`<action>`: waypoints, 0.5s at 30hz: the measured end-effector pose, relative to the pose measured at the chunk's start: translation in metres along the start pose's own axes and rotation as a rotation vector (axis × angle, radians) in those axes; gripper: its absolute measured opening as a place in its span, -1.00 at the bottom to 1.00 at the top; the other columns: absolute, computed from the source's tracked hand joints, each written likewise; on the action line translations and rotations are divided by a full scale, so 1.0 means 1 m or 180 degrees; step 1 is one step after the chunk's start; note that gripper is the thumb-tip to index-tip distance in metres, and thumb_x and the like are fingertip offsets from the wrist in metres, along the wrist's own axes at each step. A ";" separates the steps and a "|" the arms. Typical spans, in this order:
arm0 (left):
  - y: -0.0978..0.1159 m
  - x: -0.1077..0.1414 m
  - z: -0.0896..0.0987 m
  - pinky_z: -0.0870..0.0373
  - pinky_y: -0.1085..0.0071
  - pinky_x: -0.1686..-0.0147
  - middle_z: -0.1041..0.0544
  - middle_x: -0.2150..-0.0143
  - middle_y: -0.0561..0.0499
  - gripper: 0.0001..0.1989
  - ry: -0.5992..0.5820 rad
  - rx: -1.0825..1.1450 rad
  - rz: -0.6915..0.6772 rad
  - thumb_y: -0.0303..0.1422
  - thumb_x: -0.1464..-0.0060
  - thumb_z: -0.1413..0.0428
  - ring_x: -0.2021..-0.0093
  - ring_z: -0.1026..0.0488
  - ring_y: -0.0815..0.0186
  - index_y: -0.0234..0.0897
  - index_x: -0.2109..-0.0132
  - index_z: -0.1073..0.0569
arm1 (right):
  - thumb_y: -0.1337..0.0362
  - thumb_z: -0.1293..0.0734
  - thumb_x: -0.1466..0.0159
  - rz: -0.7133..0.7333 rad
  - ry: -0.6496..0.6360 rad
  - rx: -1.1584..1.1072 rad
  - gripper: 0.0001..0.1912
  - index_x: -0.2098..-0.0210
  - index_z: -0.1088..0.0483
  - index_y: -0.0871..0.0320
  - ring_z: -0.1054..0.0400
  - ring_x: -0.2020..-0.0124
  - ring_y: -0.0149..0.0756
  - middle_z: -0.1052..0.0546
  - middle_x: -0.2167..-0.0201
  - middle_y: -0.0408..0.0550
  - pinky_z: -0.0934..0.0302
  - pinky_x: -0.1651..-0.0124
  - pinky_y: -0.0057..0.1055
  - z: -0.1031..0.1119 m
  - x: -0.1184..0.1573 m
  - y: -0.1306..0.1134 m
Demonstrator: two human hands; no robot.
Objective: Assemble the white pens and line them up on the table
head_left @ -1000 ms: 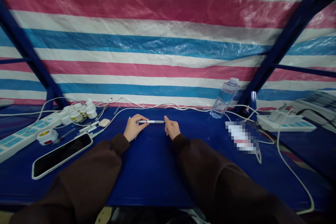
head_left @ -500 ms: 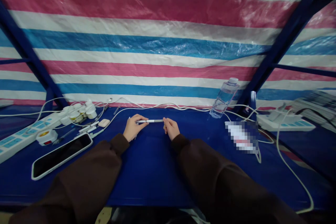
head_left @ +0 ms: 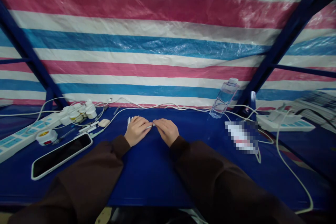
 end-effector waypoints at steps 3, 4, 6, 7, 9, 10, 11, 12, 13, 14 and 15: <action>0.006 0.001 0.001 -0.32 0.36 0.22 -0.52 0.32 0.02 -0.82 0.0286 0.0019 -0.0260 -0.48 -0.08 -0.07 0.27 -0.46 0.33 -0.21 0.13 -0.40 | 0.42 -0.16 -0.27 -0.0018 0.0100 -0.0138 -0.64 -0.03 -0.35 0.09 -0.39 0.12 -0.29 -0.54 0.21 -0.03 -0.26 0.04 -0.33 0.002 0.000 -0.002; 0.007 0.001 0.001 -0.34 0.36 0.22 -0.52 0.30 0.00 -0.76 0.0415 0.0039 -0.0216 -0.47 -0.07 -0.09 0.24 -0.46 0.32 -0.22 0.08 -0.37 | 0.40 -0.16 -0.27 -0.0076 0.0083 -0.0252 -0.62 -0.06 -0.32 0.07 -0.40 0.12 -0.28 -0.53 0.20 -0.02 -0.27 0.04 -0.32 0.002 0.001 -0.003; 0.009 0.001 0.001 -0.37 0.35 0.20 -0.51 0.24 -0.04 -0.62 0.0613 0.0092 0.0042 -0.43 -0.05 -0.12 0.21 -0.46 0.29 -0.23 -0.03 -0.28 | 0.38 -0.17 -0.27 -0.0394 0.0120 -0.0631 -0.55 -0.15 -0.21 0.01 -0.40 0.12 -0.28 -0.50 0.13 -0.02 -0.30 0.04 -0.31 0.000 0.002 -0.004; 0.008 0.000 0.000 -0.38 0.34 0.19 -0.50 0.22 -0.05 -0.55 0.0652 0.0138 0.0218 -0.41 -0.04 -0.13 0.21 -0.45 0.28 -0.24 -0.08 -0.23 | 0.36 -0.18 -0.27 -0.0661 0.0211 -0.0900 -0.50 -0.19 -0.13 -0.02 -0.41 0.13 -0.28 -0.48 0.11 -0.02 -0.32 0.06 -0.31 -0.001 0.002 -0.004; 0.006 0.000 -0.002 -0.38 0.32 0.17 -0.47 0.20 -0.05 -0.46 0.0606 0.0261 0.0602 -0.38 -0.02 -0.15 0.22 -0.44 0.29 -0.25 -0.14 -0.16 | 0.32 -0.22 -0.24 -0.1330 0.0539 -0.1583 -0.34 -0.28 0.10 -0.04 -0.44 0.19 -0.28 -0.45 0.12 0.00 -0.38 0.15 -0.31 -0.003 0.002 -0.004; 0.004 0.000 -0.004 -0.38 0.32 0.16 -0.46 0.20 -0.04 -0.45 0.0549 0.0331 0.0794 -0.38 -0.02 -0.14 0.23 -0.43 0.30 -0.25 -0.14 -0.15 | 0.31 -0.24 -0.22 -0.1636 0.0673 -0.1960 -0.24 -0.30 0.22 -0.04 -0.46 0.25 -0.29 -0.44 0.14 0.00 -0.40 0.22 -0.33 -0.004 0.000 -0.004; 0.001 -0.001 -0.005 -0.38 0.32 0.16 -0.45 0.21 -0.04 -0.46 0.0494 0.0391 0.0981 -0.37 -0.03 -0.14 0.25 -0.42 0.31 -0.25 -0.14 -0.15 | 0.29 -0.27 -0.20 -0.1904 0.0791 -0.2297 -0.15 -0.30 0.33 -0.04 -0.47 0.30 -0.29 -0.43 0.17 -0.01 -0.41 0.28 -0.34 -0.004 -0.001 -0.004; -0.001 0.000 -0.006 -0.38 0.32 0.17 -0.44 0.21 -0.03 -0.49 0.0454 0.0434 0.1149 -0.37 -0.04 -0.12 0.26 -0.41 0.32 -0.24 -0.13 -0.16 | 0.29 -0.29 -0.17 -0.2125 0.0884 -0.2582 -0.09 -0.30 0.40 -0.04 -0.47 0.32 -0.29 -0.42 0.20 -0.04 -0.41 0.31 -0.36 -0.004 -0.003 -0.004; -0.003 0.000 -0.006 -0.37 0.33 0.17 -0.43 0.21 -0.02 -0.52 0.0412 0.0473 0.1289 -0.37 -0.05 -0.11 0.27 -0.40 0.33 -0.23 -0.11 -0.18 | 0.28 -0.32 -0.15 -0.2302 0.0942 -0.2815 -0.04 -0.29 0.43 -0.05 -0.47 0.35 -0.29 -0.42 0.24 -0.07 -0.41 0.33 -0.37 -0.003 -0.005 -0.004; -0.005 0.000 -0.007 -0.37 0.34 0.18 -0.42 0.22 -0.01 -0.54 0.0372 0.0508 0.1400 -0.37 -0.05 -0.10 0.28 -0.39 0.34 -0.23 -0.10 -0.19 | 0.28 -0.34 -0.12 -0.2448 0.0981 -0.2999 -0.01 -0.29 0.43 -0.05 -0.48 0.36 -0.29 -0.41 0.27 -0.10 -0.41 0.34 -0.37 -0.003 -0.007 -0.003; -0.007 0.000 -0.007 -0.36 0.34 0.19 -0.41 0.23 -0.01 -0.56 0.0342 0.0541 0.1483 -0.37 -0.06 -0.09 0.29 -0.38 0.35 -0.23 -0.09 -0.20 | 0.28 -0.36 -0.09 -0.2570 0.1008 -0.3149 0.00 -0.28 0.40 -0.05 -0.48 0.38 -0.29 -0.41 0.31 -0.15 -0.41 0.35 -0.37 -0.002 -0.009 -0.003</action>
Point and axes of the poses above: each hand's wrist, its own x-axis away from the middle knuckle, its own z-axis out of the back of the hand, y = z × x, the point moved 1 cm from there along -x, towards the middle knuckle
